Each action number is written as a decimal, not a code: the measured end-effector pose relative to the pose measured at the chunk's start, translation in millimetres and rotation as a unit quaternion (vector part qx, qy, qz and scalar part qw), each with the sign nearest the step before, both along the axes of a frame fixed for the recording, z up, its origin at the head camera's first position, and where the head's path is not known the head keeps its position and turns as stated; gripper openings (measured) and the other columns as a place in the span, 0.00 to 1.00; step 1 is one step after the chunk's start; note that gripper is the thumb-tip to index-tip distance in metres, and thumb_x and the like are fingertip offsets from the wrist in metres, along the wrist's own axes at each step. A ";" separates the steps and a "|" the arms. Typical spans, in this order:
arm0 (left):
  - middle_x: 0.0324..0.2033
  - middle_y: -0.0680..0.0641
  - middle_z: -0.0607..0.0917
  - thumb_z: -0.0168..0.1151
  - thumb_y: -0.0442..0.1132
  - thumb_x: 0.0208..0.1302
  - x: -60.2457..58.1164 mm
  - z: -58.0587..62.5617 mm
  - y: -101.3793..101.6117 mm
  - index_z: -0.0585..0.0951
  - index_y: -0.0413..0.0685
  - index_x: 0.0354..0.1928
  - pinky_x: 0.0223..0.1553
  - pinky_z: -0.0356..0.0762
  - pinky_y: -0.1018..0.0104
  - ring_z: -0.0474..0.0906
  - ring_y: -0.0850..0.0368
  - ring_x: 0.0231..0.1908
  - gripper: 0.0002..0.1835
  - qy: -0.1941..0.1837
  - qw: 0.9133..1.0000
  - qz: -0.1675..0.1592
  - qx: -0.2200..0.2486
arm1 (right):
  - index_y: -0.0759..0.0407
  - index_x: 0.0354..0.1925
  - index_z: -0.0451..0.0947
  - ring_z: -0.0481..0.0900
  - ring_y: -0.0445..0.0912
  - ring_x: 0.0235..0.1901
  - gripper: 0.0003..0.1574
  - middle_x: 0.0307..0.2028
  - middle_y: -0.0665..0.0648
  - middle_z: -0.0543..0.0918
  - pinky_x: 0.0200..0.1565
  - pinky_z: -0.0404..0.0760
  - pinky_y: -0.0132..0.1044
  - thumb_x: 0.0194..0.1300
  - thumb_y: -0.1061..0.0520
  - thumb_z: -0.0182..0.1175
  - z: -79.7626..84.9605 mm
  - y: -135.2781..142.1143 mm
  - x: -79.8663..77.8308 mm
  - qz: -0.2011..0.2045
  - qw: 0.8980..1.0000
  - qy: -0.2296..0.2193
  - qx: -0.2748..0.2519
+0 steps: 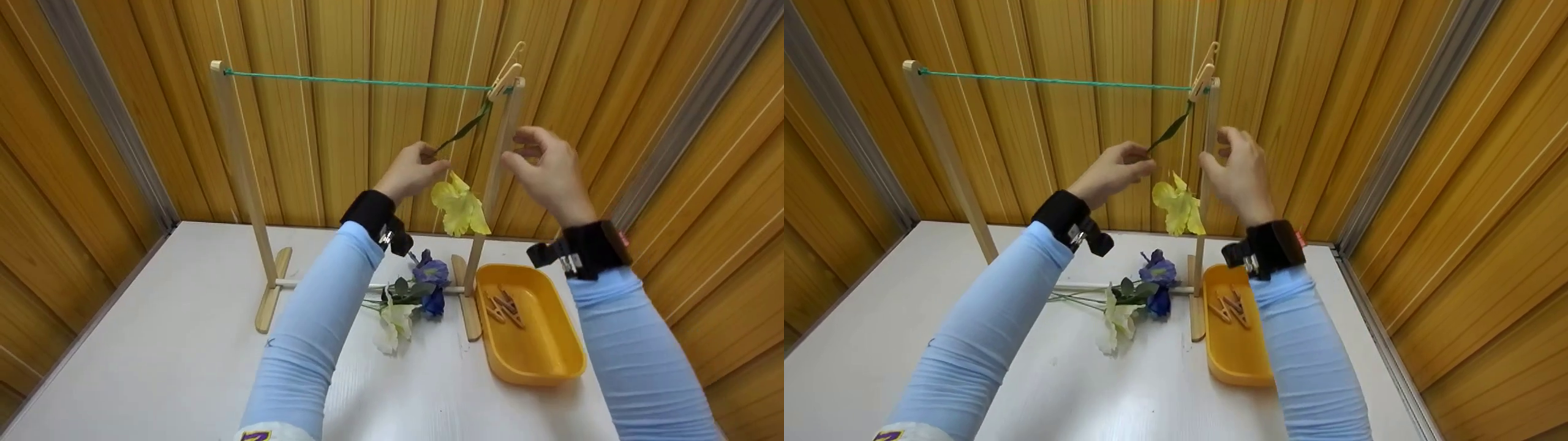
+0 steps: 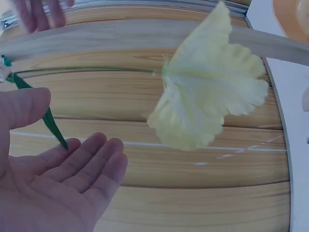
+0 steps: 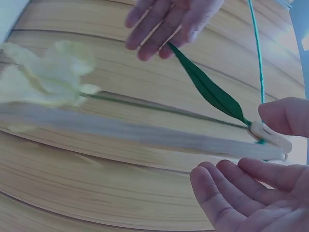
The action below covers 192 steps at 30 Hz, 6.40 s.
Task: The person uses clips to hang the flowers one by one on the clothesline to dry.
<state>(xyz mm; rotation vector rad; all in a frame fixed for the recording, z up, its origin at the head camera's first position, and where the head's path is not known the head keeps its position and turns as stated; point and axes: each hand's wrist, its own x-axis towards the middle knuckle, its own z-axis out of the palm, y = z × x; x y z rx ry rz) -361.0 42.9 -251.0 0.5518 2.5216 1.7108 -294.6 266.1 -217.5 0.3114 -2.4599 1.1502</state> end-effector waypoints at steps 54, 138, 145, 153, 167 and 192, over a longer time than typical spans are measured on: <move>0.62 0.29 0.77 0.70 0.37 0.66 138.2 -222.4 -58.5 0.74 0.28 0.65 0.67 0.69 0.40 0.72 0.31 0.65 0.29 0.303 0.908 0.144 -0.253 | 0.75 0.70 0.67 0.63 0.67 0.73 0.37 0.72 0.73 0.67 0.72 0.61 0.60 0.73 0.55 0.64 -257.7 -38.3 95.6 -0.002 0.994 0.029 0.103; 0.58 0.52 0.84 0.56 0.57 0.77 134.0 -208.3 96.4 0.80 0.54 0.65 0.56 0.79 0.59 0.82 0.56 0.55 0.24 0.302 0.825 -0.020 -0.478 | 0.80 0.48 0.81 0.82 0.64 0.45 0.20 0.46 0.76 0.84 0.51 0.81 0.57 0.69 0.62 0.57 -222.4 95.9 -1.5 0.030 0.932 -0.276 0.232; 0.58 0.48 0.84 0.56 0.57 0.76 136.9 -212.1 81.0 0.78 0.51 0.67 0.56 0.78 0.57 0.81 0.53 0.56 0.26 0.302 0.846 -0.022 -0.439 | 0.75 0.45 0.84 0.83 0.60 0.41 0.17 0.43 0.72 0.86 0.44 0.82 0.52 0.69 0.59 0.61 -214.8 96.7 8.9 0.028 0.948 -0.236 0.210; 0.58 0.43 0.84 0.61 0.49 0.75 139.5 -214.5 53.9 0.79 0.42 0.64 0.59 0.79 0.55 0.81 0.49 0.58 0.24 0.307 0.876 -0.027 -0.372 | 0.71 0.43 0.84 0.84 0.59 0.42 0.13 0.41 0.68 0.87 0.43 0.84 0.52 0.71 0.59 0.63 -199.1 73.0 24.9 0.021 0.967 -0.189 0.172; 0.55 0.40 0.85 0.58 0.42 0.77 145.2 -202.2 11.6 0.79 0.36 0.63 0.59 0.80 0.58 0.82 0.48 0.57 0.21 0.252 0.943 -0.024 -0.214 | 0.64 0.45 0.78 0.85 0.52 0.41 0.10 0.41 0.58 0.85 0.44 0.82 0.29 0.68 0.64 0.68 -185.3 6.5 64.2 0.063 0.993 -0.081 0.053; 0.40 0.49 0.87 0.69 0.34 0.68 145.4 -210.8 -6.9 0.85 0.44 0.51 0.43 0.81 0.69 0.84 0.56 0.40 0.11 0.236 0.967 -0.014 -0.098 | 0.75 0.62 0.70 0.84 0.44 0.49 0.30 0.51 0.70 0.82 0.52 0.83 0.29 0.63 0.74 0.67 -217.6 -37.1 91.5 0.133 0.961 -0.105 -0.219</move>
